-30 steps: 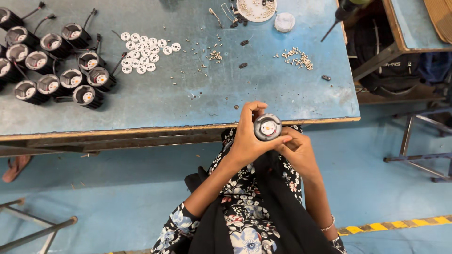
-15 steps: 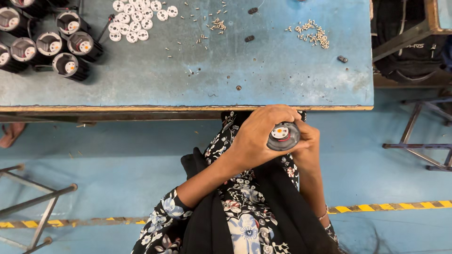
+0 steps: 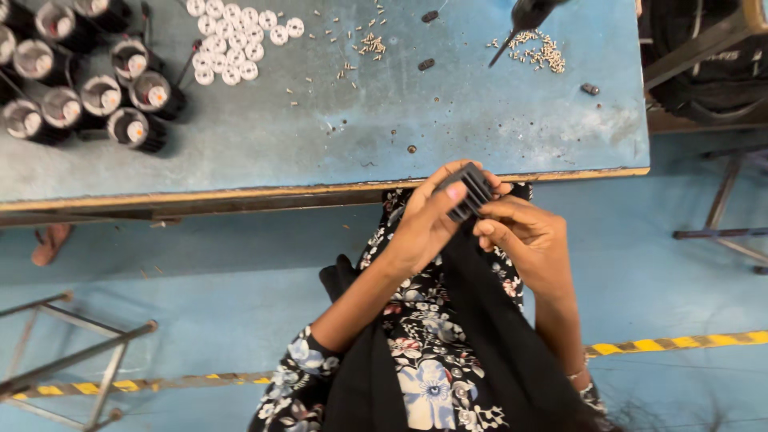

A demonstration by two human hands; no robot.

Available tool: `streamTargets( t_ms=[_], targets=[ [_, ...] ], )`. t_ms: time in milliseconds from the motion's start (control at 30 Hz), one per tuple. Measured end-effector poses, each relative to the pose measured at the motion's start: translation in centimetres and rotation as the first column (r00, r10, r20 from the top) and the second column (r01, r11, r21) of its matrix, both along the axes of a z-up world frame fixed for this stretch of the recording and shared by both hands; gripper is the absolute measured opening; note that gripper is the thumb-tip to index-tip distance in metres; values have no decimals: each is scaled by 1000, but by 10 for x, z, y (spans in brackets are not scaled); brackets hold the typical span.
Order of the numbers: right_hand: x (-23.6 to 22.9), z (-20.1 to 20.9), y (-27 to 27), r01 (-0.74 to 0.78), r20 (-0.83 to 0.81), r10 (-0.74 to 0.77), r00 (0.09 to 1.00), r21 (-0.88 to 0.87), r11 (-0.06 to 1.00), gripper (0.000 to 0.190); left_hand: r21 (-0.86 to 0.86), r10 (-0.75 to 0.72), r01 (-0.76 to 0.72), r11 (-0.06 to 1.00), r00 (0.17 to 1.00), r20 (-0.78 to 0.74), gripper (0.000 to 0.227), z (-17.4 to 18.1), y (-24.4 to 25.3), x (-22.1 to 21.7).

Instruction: The person uses a green power drill to screw components into small black cylindrical housings. They handle white circular parts and small screws, applying adhesive with a small stick to the white parts before inserting them into the housings. The person repeatedly picks up housings, drills them, and assembles the parts on a blue workbench.

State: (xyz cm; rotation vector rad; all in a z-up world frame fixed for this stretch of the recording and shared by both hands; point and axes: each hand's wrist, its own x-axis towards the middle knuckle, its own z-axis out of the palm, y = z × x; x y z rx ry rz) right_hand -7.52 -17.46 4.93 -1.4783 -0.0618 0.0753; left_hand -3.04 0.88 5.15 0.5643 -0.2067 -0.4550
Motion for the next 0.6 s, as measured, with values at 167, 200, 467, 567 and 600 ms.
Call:
streamTargets(
  t_ms=[167,200,467,567,600],
  targets=[
    [-6,24,10,-4,53,2,999,32,999,20,-273,-149,107,956,979,-141,48,-9,0,-2],
    [-7,28,9,-22,41,21,999,16,1000,18,-265,-158,111,958,974,-163,50,-8,0,-2],
    [-11,52,20,106,185,-66,980,-212,972,15,-201,-192,147,968,955,-226,63,8,0,-5],
    [-12,61,22,205,292,-87,952,-404,891,13,-208,-205,164,964,959,-194,63,9,1,-5],
    [-12,63,22,230,315,-88,945,-446,865,13,-166,-195,160,973,956,-220,62,8,2,-5]
  ],
)
